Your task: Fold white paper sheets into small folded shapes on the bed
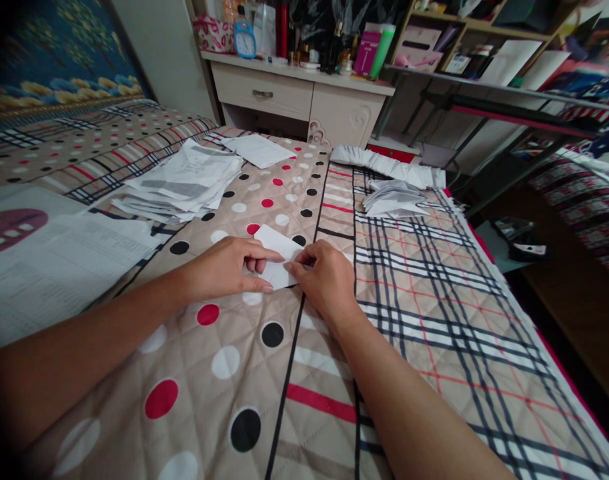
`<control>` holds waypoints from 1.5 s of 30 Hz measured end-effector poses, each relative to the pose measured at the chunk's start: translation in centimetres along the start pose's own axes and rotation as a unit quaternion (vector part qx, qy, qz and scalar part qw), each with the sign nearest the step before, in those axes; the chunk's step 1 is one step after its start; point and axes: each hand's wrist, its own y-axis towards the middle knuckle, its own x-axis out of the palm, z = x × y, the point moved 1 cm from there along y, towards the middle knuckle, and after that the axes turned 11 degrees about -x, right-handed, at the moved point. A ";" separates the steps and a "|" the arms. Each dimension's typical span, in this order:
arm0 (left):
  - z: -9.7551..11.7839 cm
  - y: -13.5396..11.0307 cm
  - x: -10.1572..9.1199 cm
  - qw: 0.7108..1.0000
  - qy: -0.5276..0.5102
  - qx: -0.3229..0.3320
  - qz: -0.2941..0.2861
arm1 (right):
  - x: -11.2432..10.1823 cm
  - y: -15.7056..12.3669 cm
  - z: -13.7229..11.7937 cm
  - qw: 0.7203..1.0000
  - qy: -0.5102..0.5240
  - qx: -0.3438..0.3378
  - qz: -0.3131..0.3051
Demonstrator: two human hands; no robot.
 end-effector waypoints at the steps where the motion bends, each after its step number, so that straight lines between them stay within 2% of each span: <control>1: -0.1 0.0 0.0 1.000 -0.001 0.001 -0.002 | 0.0 0.0 0.0 1.000 0.002 0.002 0.000; 12: 0.1 -0.1 -0.4 1.000 0.002 -0.014 -0.017 | 0.2 0.1 0.1 1.000 0.007 0.013 0.001; 16: 0.1 0.1 -0.3 1.000 0.016 0.006 -0.015 | 0.2 0.1 0.1 1.000 0.019 0.009 -0.002; 22: -0.1 0.1 -0.2 1.000 0.012 0.009 -0.015 | 0.1 0.2 -0.3 0.999 -0.009 0.032 -0.005; 29: -0.4 0.3 0.0 1.000 -0.007 0.013 -0.010 | 0.0 0.3 -0.3 0.999 -0.031 0.028 -0.014; 37: -0.6 0.6 0.2 0.999 -0.038 0.028 -0.015 | 0.1 0.3 -0.4 0.999 -0.044 0.011 0.003; 41: -0.6 0.7 0.3 0.999 -0.019 0.037 -0.008 | 0.0 0.2 -0.5 0.998 -0.069 0.005 0.008; 45: -0.6 0.9 0.2 0.999 0.004 0.034 -0.015 | 0.0 0.1 -0.7 0.989 -0.138 -0.044 0.023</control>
